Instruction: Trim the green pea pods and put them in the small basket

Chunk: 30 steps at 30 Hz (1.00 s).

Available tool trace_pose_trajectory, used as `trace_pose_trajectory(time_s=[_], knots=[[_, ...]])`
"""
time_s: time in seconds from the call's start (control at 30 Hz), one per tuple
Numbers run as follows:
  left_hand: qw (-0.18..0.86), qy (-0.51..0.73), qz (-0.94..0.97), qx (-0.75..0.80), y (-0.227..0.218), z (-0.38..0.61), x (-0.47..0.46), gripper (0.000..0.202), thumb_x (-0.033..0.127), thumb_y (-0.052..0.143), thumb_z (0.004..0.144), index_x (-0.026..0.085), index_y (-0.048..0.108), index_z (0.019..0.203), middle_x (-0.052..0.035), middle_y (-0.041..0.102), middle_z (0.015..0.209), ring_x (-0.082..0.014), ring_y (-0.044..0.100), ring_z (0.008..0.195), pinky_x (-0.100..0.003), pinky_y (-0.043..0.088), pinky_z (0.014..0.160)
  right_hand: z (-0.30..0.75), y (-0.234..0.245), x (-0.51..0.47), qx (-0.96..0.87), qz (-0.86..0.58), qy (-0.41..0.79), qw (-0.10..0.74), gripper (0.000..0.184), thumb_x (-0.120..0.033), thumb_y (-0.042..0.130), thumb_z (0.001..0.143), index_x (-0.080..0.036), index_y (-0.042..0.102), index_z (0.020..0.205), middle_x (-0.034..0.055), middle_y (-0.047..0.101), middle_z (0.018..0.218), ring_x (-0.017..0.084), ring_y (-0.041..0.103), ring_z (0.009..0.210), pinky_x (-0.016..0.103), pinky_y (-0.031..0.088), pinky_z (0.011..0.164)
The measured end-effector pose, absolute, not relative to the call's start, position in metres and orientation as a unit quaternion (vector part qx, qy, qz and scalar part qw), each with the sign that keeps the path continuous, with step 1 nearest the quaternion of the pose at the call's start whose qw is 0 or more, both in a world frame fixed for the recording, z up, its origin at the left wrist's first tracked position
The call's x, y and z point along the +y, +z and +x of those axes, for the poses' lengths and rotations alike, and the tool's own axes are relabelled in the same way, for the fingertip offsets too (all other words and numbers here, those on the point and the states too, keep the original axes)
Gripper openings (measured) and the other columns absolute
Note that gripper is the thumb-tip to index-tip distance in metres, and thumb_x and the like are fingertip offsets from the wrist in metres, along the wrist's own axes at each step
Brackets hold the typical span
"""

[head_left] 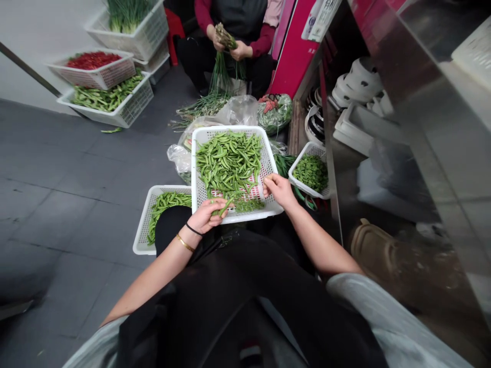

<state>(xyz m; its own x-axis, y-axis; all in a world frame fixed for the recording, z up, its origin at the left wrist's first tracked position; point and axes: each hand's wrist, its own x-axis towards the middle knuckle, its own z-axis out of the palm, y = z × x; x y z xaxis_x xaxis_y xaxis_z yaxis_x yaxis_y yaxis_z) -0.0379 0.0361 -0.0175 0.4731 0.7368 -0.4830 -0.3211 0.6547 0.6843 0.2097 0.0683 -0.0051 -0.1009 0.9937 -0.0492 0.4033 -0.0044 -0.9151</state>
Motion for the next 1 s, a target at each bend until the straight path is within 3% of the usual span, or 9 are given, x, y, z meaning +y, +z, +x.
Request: trace_pose_trajectory(time_s=[0.17, 0.27, 0.43, 0.5, 0.6, 0.67, 0.83, 0.9, 1.0], knots=[[0.821, 0.292, 0.267, 0.412, -0.017, -0.036, 0.037, 0.022, 0.024, 0.067, 0.067, 0.009, 0.066, 0.083, 0.0, 0.052, 0.051, 0.001, 0.017, 0.031, -0.014, 0.007, 0.031, 0.197, 0.011, 0.061, -0.835, -0.471, 0.196, 0.207, 0.032, -0.04, 0.052, 0.088, -0.018, 0.056, 0.111, 0.0128, 0.059, 0.112, 0.021, 0.059, 0.096, 0.033, 0.048, 0.081], [0.803, 0.252, 0.337, 0.422, -0.012, -0.037, 0.037, 0.018, 0.025, 0.068, 0.069, 0.011, 0.066, 0.08, 0.0009, 0.051, 0.048, -0.0005, 0.019, 0.031, -0.015, 0.009, 0.031, 0.174, 0.01, 0.053, -0.9, -0.385, 0.181, 0.096, 0.022, -0.031, 0.046, 0.092, -0.016, 0.062, 0.092, 0.0113, 0.063, 0.092, 0.02, 0.059, 0.088, 0.031, 0.046, 0.077], [0.701, 0.223, 0.567, 0.371, 0.002, -0.033, 0.03, 0.009, 0.019, 0.075, 0.065, 0.014, 0.068, 0.067, -0.0033, 0.06, 0.056, -0.0116, 0.053, 0.053, -0.02, 0.041, 0.053, 0.164, 0.002, 0.045, -0.826, -0.298, 0.444, 0.177, 0.029, -0.035, 0.041, 0.094, -0.017, 0.056, 0.076, -0.0006, 0.057, 0.063, 0.011, 0.055, 0.06, 0.023, 0.044, 0.064], [0.67, 0.264, 0.591, 0.363, 0.004, -0.029, 0.026, 0.008, 0.021, 0.073, 0.069, 0.014, 0.07, 0.069, -0.0052, 0.063, 0.062, -0.0139, 0.056, 0.061, -0.022, 0.044, 0.06, 0.167, 0.0, 0.043, -0.722, -0.304, 0.574, 0.238, 0.034, -0.042, 0.037, 0.094, -0.018, 0.053, 0.076, -0.0043, 0.052, 0.054, 0.01, 0.053, 0.051, 0.022, 0.044, 0.057], [0.619, 0.411, 0.52, 0.422, -0.002, -0.029, 0.028, 0.014, 0.027, 0.068, 0.075, 0.013, 0.069, 0.077, -0.0058, 0.066, 0.068, -0.0091, 0.049, 0.052, -0.02, 0.038, 0.05, 0.183, -0.005, 0.048, -0.642, -0.368, 0.612, 0.278, 0.039, -0.049, 0.037, 0.091, -0.016, 0.054, 0.078, -0.0056, 0.048, 0.05, 0.01, 0.052, 0.047, 0.022, 0.044, 0.052], [0.582, 0.519, 0.416, 0.467, -0.01, -0.035, 0.035, 0.016, 0.029, 0.065, 0.076, 0.013, 0.066, 0.074, -0.0044, 0.065, 0.065, -0.0054, 0.039, 0.041, -0.018, 0.028, 0.039, 0.2, -0.006, 0.06, -0.686, -0.436, 0.545, 0.207, 0.04, -0.047, 0.041, 0.09, -0.014, 0.059, 0.077, -0.0039, 0.051, 0.052, 0.01, 0.053, 0.05, 0.021, 0.043, 0.055], [0.648, 0.571, 0.282, 0.418, -0.022, -0.053, 0.052, 0.01, 0.022, 0.061, 0.069, 0.013, 0.061, 0.065, 0.0011, 0.051, 0.042, -0.0079, 0.037, 0.032, -0.019, 0.025, 0.031, 0.219, -0.012, 0.106, -0.787, -0.533, 0.234, -0.207, 0.031, -0.04, 0.07, 0.07, -0.014, 0.07, 0.088, 0.01, 0.071, 0.085, 0.021, 0.066, 0.081, 0.025, 0.047, 0.067], [0.726, 0.518, 0.275, 0.359, -0.021, -0.053, 0.052, 0.014, 0.019, 0.06, 0.066, 0.012, 0.065, 0.077, 0.0019, 0.049, 0.041, -0.0099, 0.04, 0.033, -0.019, 0.028, 0.032, 0.208, -0.021, 0.126, -0.781, -0.549, 0.155, -0.256, 0.039, -0.035, 0.07, 0.072, -0.013, 0.068, 0.104, 0.0166, 0.069, 0.104, 0.027, 0.065, 0.097, 0.029, 0.049, 0.075], [0.792, 0.456, 0.245, 0.324, -0.018, -0.049, 0.05, 0.027, 0.016, 0.064, 0.06, 0.014, 0.065, 0.087, -0.0019, 0.059, 0.056, -0.014, 0.053, 0.044, -0.02, 0.034, 0.033, 0.185, -0.038, 0.149, -0.781, -0.559, 0.129, -0.248, 0.033, -0.022, 0.056, 0.083, -0.007, 0.065, 0.111, 0.0227, 0.066, 0.11, 0.028, 0.063, 0.105, 0.033, 0.048, 0.084]])
